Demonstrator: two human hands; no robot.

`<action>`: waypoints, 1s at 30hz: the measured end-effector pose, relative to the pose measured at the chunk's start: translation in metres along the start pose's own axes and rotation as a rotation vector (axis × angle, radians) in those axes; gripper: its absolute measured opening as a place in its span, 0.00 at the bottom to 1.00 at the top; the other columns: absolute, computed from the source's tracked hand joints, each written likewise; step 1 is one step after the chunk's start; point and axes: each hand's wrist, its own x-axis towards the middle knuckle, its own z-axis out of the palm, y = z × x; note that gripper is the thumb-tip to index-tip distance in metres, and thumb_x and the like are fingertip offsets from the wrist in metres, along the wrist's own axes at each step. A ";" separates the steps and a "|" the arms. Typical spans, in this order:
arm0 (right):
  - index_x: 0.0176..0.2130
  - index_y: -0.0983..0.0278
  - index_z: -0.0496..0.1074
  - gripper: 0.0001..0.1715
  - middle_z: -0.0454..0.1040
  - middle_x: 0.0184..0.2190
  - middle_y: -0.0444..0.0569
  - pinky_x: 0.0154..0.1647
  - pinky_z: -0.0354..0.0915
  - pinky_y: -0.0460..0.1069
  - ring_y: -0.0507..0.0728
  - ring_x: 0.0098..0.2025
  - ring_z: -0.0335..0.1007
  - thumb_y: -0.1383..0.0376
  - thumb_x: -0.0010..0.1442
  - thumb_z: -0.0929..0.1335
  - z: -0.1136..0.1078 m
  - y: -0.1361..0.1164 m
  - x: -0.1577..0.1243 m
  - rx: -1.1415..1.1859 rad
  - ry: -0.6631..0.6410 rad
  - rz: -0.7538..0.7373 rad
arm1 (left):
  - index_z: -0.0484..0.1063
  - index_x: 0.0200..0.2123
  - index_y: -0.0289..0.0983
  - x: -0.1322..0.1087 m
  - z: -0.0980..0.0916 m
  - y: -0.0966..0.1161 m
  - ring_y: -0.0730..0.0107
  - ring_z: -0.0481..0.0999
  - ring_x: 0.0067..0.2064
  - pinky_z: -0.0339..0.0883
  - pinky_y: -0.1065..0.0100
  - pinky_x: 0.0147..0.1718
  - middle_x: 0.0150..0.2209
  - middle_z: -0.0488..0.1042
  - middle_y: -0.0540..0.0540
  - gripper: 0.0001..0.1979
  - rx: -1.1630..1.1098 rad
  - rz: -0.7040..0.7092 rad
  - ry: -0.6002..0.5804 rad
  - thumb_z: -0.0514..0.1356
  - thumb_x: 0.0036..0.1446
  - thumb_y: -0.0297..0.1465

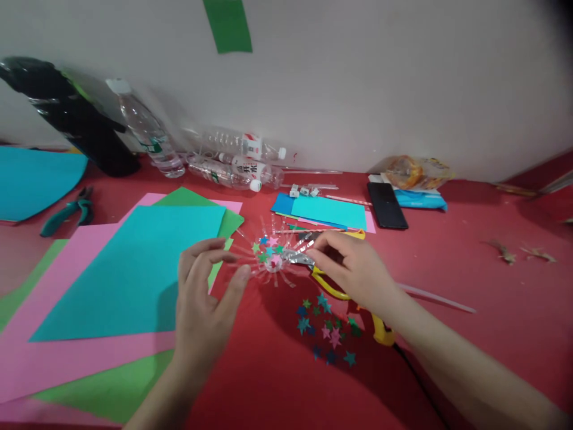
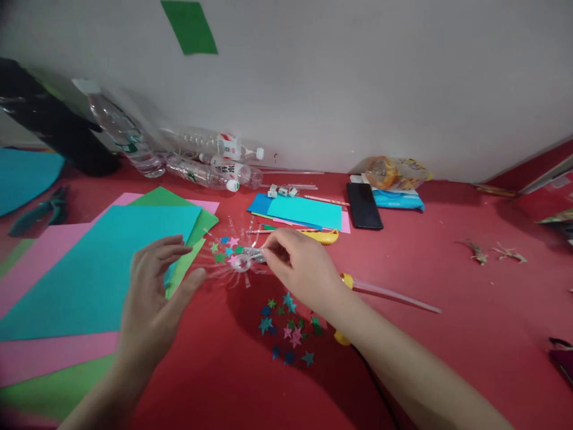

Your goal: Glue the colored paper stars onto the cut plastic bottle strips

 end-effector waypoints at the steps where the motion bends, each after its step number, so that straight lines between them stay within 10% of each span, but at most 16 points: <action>1: 0.33 0.60 0.68 0.06 0.74 0.32 0.45 0.33 0.63 0.47 0.52 0.32 0.69 0.65 0.64 0.64 0.001 0.000 0.003 0.006 0.001 -0.019 | 0.68 0.48 0.44 -0.001 0.003 -0.002 0.54 0.64 0.61 0.62 0.50 0.58 0.57 0.65 0.43 0.15 -0.002 0.001 -0.041 0.62 0.58 0.36; 7: 0.54 0.62 0.67 0.17 0.73 0.53 0.53 0.50 0.67 0.54 0.58 0.51 0.71 0.65 0.65 0.63 0.017 0.000 0.013 0.014 -0.052 -0.120 | 0.62 0.56 0.43 -0.007 0.014 0.000 0.53 0.56 0.66 0.59 0.45 0.61 0.62 0.59 0.39 0.24 -0.007 0.006 -0.188 0.61 0.58 0.38; 14: 0.55 0.59 0.67 0.19 0.75 0.51 0.50 0.46 0.71 0.55 0.58 0.47 0.74 0.66 0.64 0.64 0.023 -0.004 0.003 -0.003 -0.069 -0.040 | 0.60 0.56 0.44 0.004 0.019 -0.035 0.54 0.59 0.66 0.62 0.50 0.59 0.62 0.59 0.41 0.22 -0.347 -0.214 0.050 0.53 0.58 0.31; 19: 0.55 0.59 0.66 0.19 0.76 0.49 0.51 0.47 0.71 0.56 0.60 0.49 0.74 0.65 0.64 0.63 0.026 0.004 0.002 0.007 -0.013 -0.014 | 0.70 0.43 0.40 0.010 0.032 -0.065 0.49 0.66 0.59 0.55 0.46 0.62 0.50 0.70 0.42 0.22 -0.209 -0.254 -0.065 0.60 0.40 0.24; 30: 0.53 0.60 0.67 0.20 0.77 0.47 0.51 0.44 0.73 0.54 0.58 0.44 0.77 0.66 0.60 0.67 0.035 -0.001 -0.007 0.160 -0.030 0.038 | 0.74 0.35 0.38 0.007 0.036 -0.038 0.60 0.78 0.41 0.72 0.58 0.44 0.36 0.76 0.45 0.14 -0.257 -0.244 -0.194 0.65 0.42 0.33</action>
